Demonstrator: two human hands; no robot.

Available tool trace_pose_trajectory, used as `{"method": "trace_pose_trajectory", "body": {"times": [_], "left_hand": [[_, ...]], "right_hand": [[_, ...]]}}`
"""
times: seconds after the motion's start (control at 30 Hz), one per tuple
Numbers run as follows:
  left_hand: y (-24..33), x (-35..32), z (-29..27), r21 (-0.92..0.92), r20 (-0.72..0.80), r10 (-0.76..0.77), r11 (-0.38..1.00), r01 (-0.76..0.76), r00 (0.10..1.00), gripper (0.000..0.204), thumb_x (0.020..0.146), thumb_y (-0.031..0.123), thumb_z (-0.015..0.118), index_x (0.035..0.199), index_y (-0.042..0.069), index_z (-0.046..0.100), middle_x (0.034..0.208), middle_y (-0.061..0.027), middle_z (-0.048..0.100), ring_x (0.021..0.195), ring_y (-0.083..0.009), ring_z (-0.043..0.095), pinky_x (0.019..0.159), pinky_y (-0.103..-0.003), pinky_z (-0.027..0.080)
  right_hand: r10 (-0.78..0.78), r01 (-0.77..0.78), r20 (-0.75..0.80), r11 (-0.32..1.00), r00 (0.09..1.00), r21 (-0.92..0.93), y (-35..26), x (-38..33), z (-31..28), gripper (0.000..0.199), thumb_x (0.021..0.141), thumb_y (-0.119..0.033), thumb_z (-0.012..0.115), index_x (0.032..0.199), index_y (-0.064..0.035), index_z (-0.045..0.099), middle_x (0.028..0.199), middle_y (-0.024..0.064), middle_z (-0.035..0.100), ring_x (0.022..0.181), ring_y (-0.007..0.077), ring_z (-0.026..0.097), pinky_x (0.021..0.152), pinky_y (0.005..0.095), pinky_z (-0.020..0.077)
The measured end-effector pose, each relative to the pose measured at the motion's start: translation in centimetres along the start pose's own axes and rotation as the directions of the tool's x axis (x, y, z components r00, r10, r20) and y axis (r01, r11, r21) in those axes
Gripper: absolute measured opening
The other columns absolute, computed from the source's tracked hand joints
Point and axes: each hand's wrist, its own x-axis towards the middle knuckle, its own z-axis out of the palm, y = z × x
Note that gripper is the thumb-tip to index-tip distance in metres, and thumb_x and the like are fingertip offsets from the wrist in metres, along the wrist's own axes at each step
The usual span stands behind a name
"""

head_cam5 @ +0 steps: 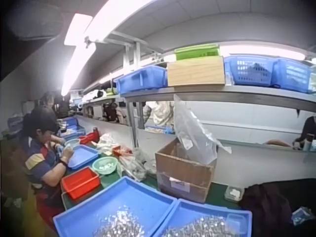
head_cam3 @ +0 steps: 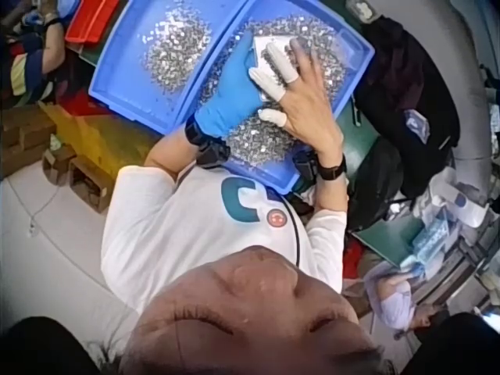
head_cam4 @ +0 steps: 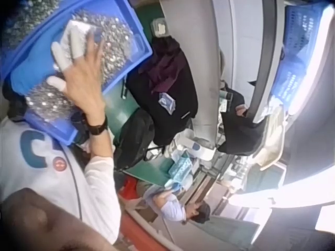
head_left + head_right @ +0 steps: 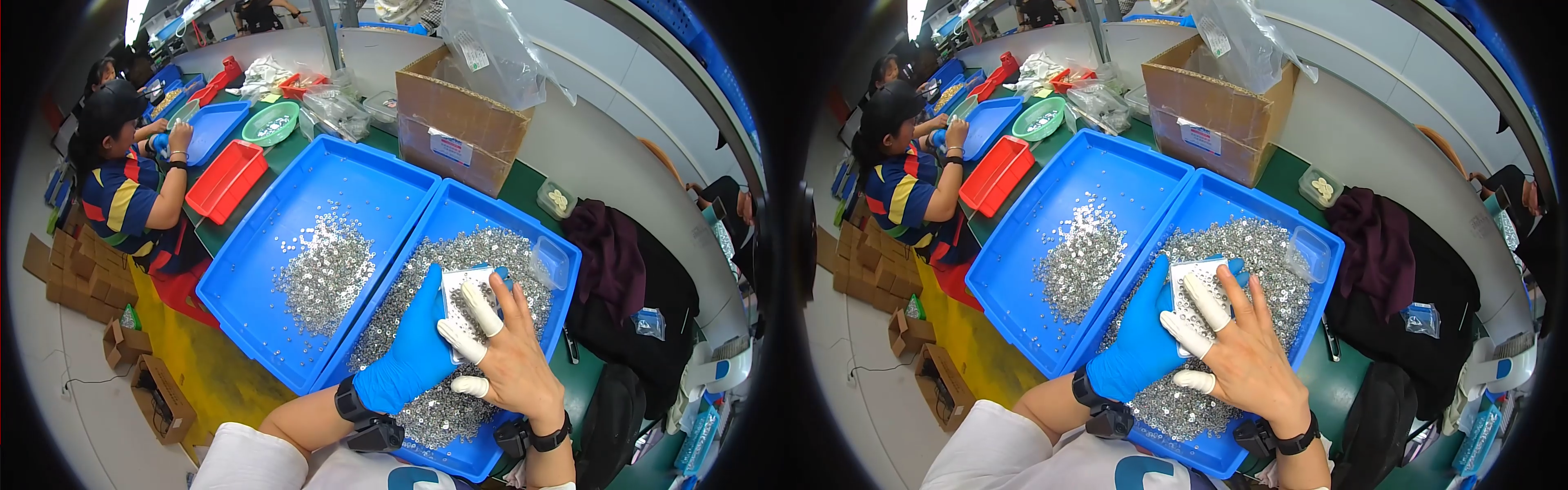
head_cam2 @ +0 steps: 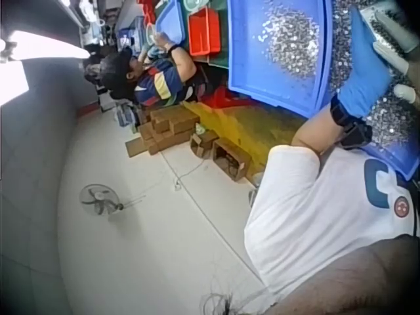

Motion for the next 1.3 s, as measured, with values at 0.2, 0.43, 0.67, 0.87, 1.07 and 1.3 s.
{"method": "trace_pose_trajectory", "body": {"times": [0.2, 0.43, 0.67, 0.87, 1.07, 1.3], "left_hand": [[0.1, 0.0, 0.1, -0.069, 0.104, -0.006, 0.998, 0.013, 0.995, 0.061, 0.101, 0.051, 0.033, 0.139, 0.005, 0.043, 0.132, -0.0131, 0.053, 0.120, -0.0266, 0.053, 0.104, -0.041, 0.041], [0.5, -0.1, 1.0, 0.039, -0.047, 0.053, 0.998, -0.051, 0.997, 0.061, 0.101, 0.051, 0.033, 0.140, 0.005, 0.041, 0.134, -0.0142, 0.051, 0.122, -0.0276, 0.051, 0.106, -0.043, 0.040], [0.8, -0.1, 0.1, -0.122, 0.177, -0.008, 0.992, 0.030, 0.984, 0.062, 0.101, 0.051, 0.032, 0.141, 0.005, 0.040, 0.136, -0.0141, 0.050, 0.124, -0.0285, 0.050, 0.106, -0.045, 0.040], [0.7, -0.1, 0.1, -0.092, 0.145, -0.038, 0.994, 0.052, 0.989, 0.060, 0.101, 0.049, 0.032, 0.142, 0.006, 0.040, 0.138, -0.0141, 0.049, 0.124, -0.0289, 0.051, 0.104, -0.046, 0.042], [0.8, -0.1, 0.0, -0.172, 0.209, -0.069, 0.979, 0.107, 0.975, 0.057, 0.102, 0.047, 0.033, 0.142, 0.006, 0.039, 0.140, -0.0139, 0.047, 0.125, -0.0292, 0.050, 0.104, -0.047, 0.042], [0.6, -0.4, 0.6, -0.009, 0.037, -0.023, 1.000, 0.023, 0.999, 0.054, 0.102, 0.043, 0.036, 0.142, 0.006, 0.039, 0.140, -0.0142, 0.047, 0.126, -0.0295, 0.049, 0.106, -0.048, 0.040]], "right_hand": [[0.021, -0.021, -0.008, 0.999, 1.000, -0.036, -0.1, 0.0, 0.1, 0.066, 0.079, -0.064, 0.055, 0.130, -0.0233, 0.058, 0.147, 0.0140, 0.038, 0.140, 0.0432, 0.022, 0.112, 0.0620, 0.0136], [-0.013, 0.013, 0.010, 1.000, 1.000, -0.012, -0.1, 0.1, 0.1, 0.067, 0.079, -0.065, 0.054, 0.131, -0.0226, 0.057, 0.148, 0.0143, 0.036, 0.140, 0.0432, 0.021, 0.112, 0.0621, 0.0128], [0.045, -0.046, -0.033, 0.999, 0.998, -0.027, 0.5, -0.2, -0.2, 0.070, 0.081, -0.065, 0.052, 0.133, -0.0192, 0.054, 0.150, 0.0143, 0.033, 0.141, 0.0440, 0.019, 0.112, 0.0617, 0.0128], [0.071, -0.073, -0.129, 0.997, 0.989, -0.009, 2.1, -0.9, -0.5, 0.076, 0.087, -0.066, 0.041, 0.140, -0.0120, 0.044, 0.152, 0.0180, 0.029, 0.141, 0.0450, 0.018, 0.112, 0.0609, 0.0135], [0.093, -0.094, -0.199, 0.996, 0.976, 0.006, 2.5, -1.1, -0.1, 0.083, 0.085, -0.066, 0.045, 0.139, -0.0026, 0.043, 0.151, 0.0200, 0.030, 0.140, 0.0452, 0.020, 0.112, 0.0607, 0.0122], [0.091, -0.100, -0.087, 0.989, 0.992, -0.108, 1.4, -0.7, -0.5, 0.090, 0.084, -0.067, 0.046, 0.139, 0.0025, 0.039, 0.150, 0.0222, 0.029, 0.141, 0.0446, 0.019, 0.112, 0.0607, 0.0119]]}}
